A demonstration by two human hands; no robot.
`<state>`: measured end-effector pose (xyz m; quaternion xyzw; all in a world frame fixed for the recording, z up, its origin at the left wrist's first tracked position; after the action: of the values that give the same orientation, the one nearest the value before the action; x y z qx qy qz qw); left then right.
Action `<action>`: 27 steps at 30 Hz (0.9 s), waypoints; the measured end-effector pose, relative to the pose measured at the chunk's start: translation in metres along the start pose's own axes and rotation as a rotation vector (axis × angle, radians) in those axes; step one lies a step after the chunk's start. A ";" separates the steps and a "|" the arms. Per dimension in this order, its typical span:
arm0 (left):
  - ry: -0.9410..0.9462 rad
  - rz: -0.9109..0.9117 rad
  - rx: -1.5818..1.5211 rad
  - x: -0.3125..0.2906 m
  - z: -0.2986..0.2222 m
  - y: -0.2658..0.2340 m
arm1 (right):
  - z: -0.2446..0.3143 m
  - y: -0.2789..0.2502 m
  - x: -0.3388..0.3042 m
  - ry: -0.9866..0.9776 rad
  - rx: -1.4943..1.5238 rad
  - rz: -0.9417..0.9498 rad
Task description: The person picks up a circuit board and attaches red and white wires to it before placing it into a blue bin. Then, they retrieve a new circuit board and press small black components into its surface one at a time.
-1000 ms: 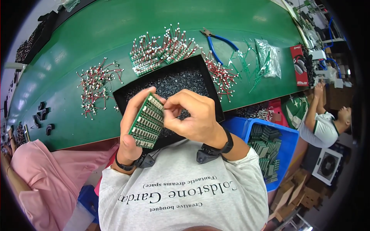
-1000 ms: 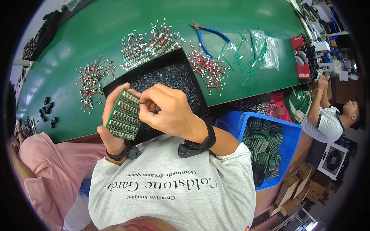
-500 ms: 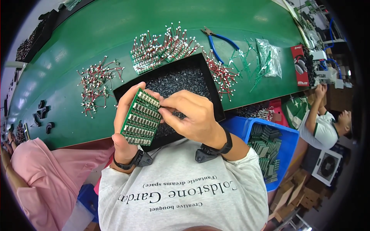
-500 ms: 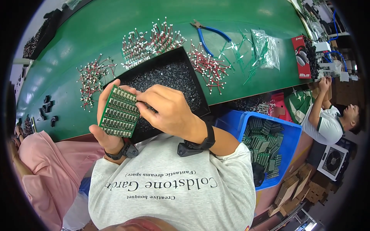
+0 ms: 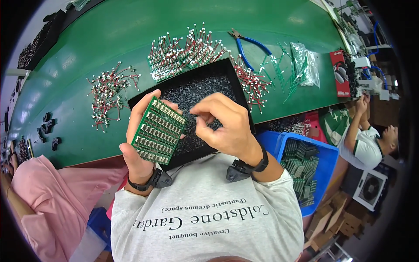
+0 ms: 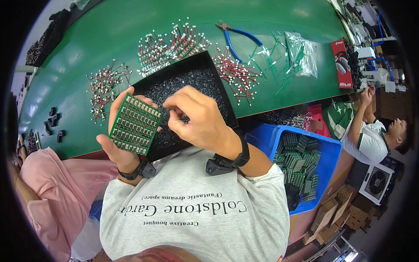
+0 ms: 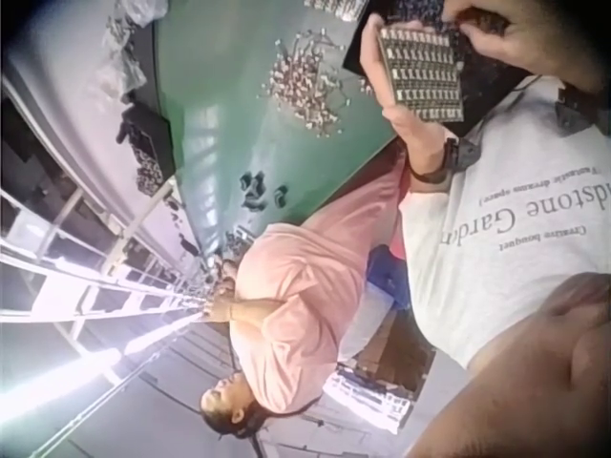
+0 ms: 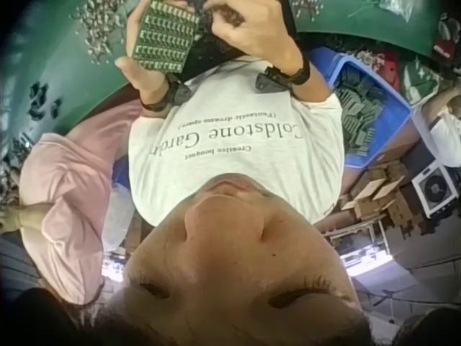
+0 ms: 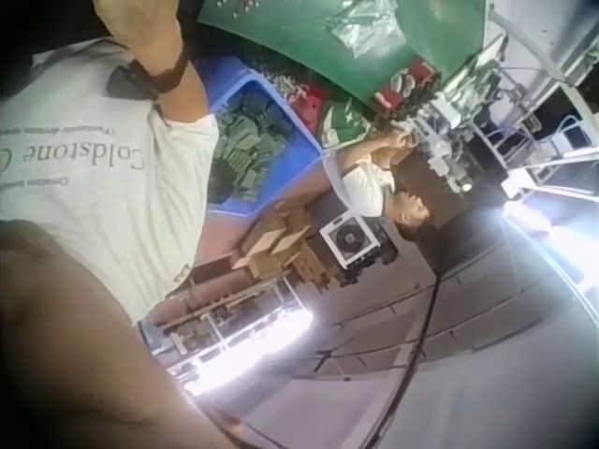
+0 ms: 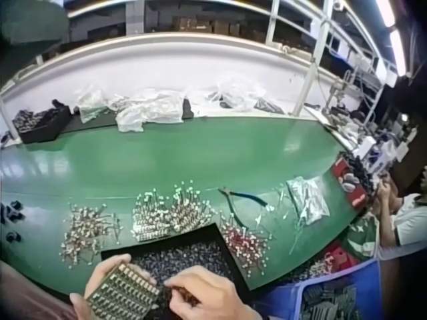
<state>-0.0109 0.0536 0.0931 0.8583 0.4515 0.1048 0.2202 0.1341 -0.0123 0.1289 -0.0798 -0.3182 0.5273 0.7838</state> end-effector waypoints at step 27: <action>0.011 0.012 0.308 -0.002 0.006 -0.007 | 0.030 -0.004 0.002 -0.187 0.093 -0.124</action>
<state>-0.0147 0.0536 0.0850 0.8841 0.4581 0.0402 0.0828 0.1204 -0.0185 0.1559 0.0260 -0.3696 0.4970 0.7847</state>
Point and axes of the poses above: each hand's wrist, its own x-axis towards the middle knuckle, its own y-axis out of the palm, z = x × y, the point moved 10 cm from there along x, towards the middle knuckle, and after that the axes turned 3 degrees about -x, right-handed, at the moved point
